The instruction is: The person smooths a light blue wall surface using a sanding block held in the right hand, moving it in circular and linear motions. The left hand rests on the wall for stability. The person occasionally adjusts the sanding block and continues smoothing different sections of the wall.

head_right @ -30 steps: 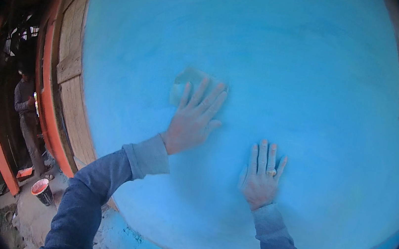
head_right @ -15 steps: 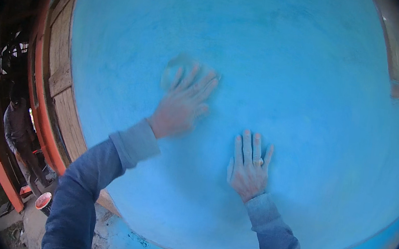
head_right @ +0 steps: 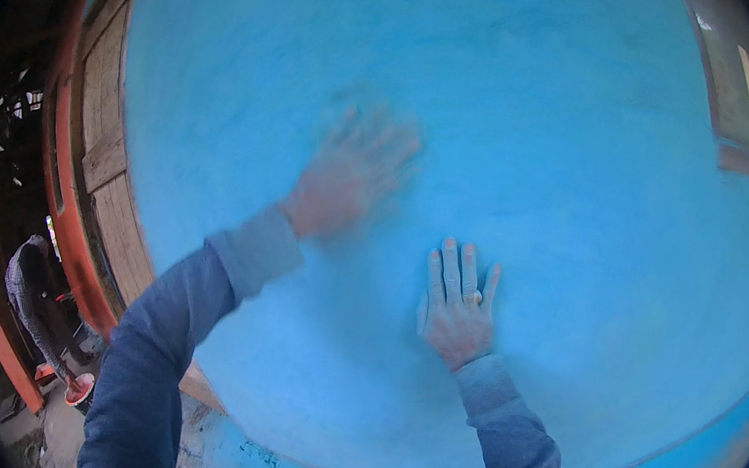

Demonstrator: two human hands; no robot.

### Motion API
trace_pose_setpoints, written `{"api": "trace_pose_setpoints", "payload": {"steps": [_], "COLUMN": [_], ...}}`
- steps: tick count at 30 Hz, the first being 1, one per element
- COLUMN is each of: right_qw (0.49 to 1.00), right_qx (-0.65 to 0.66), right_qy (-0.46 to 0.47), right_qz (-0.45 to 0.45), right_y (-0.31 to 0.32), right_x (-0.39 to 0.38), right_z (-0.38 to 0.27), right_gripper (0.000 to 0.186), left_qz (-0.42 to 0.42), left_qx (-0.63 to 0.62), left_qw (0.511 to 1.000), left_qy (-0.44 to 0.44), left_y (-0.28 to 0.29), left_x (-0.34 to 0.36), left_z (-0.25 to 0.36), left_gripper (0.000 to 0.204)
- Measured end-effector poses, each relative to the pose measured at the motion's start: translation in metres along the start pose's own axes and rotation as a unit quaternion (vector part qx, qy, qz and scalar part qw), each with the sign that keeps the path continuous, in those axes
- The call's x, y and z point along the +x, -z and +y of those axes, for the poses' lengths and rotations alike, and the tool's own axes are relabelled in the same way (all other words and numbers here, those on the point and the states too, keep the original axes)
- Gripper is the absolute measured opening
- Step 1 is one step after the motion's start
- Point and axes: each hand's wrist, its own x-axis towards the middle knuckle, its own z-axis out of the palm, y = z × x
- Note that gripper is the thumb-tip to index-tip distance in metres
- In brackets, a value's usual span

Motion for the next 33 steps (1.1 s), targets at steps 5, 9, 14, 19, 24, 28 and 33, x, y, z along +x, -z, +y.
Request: {"api": "trace_pose_setpoints", "payload": {"steps": [5,9,14,19,24,28,33], "right_qw": [1.000,1.000,1.000,0.997,0.984,0.958,0.930], "right_qx": [0.018,0.020,0.023,0.083,0.171,0.236,0.237], "right_qy": [0.014,0.004,-0.001,0.008,-0.006,-0.055,-0.139], "right_qz": [0.019,-0.002,-0.006,-0.001,-0.054,-0.151,-0.244], "right_y": [0.008,0.005,0.007,0.009,0.023,0.037,0.062], "right_x": [0.015,0.001,-0.001,0.004,-0.091,-0.195,-0.277], "right_z": [-0.010,-0.001,0.002,-0.010,-0.023,-0.047,-0.065], "right_gripper": [0.056,0.056,0.057,0.054,0.053,0.057,0.059], "left_qz": [0.177,0.056,0.028,0.190,0.009,0.038,0.257], "left_qx": [0.067,0.096,-0.011,0.056,0.069,-0.069,0.098], "left_qw": [0.964,0.986,1.000,0.965,0.997,0.996,0.952], "left_qy": [0.188,0.121,-0.006,0.171,-0.021,-0.045,0.133], "left_y": [0.021,-0.012,0.007,0.012,-0.023,-0.030,-0.011], "left_x": [0.072,0.035,0.031,0.091,0.010,0.021,0.121], "left_z": [-0.098,0.009,0.012,-0.068,0.106,0.091,-0.024], "left_gripper": [0.048,0.048,0.052,0.054,0.054,0.050,0.047]}}
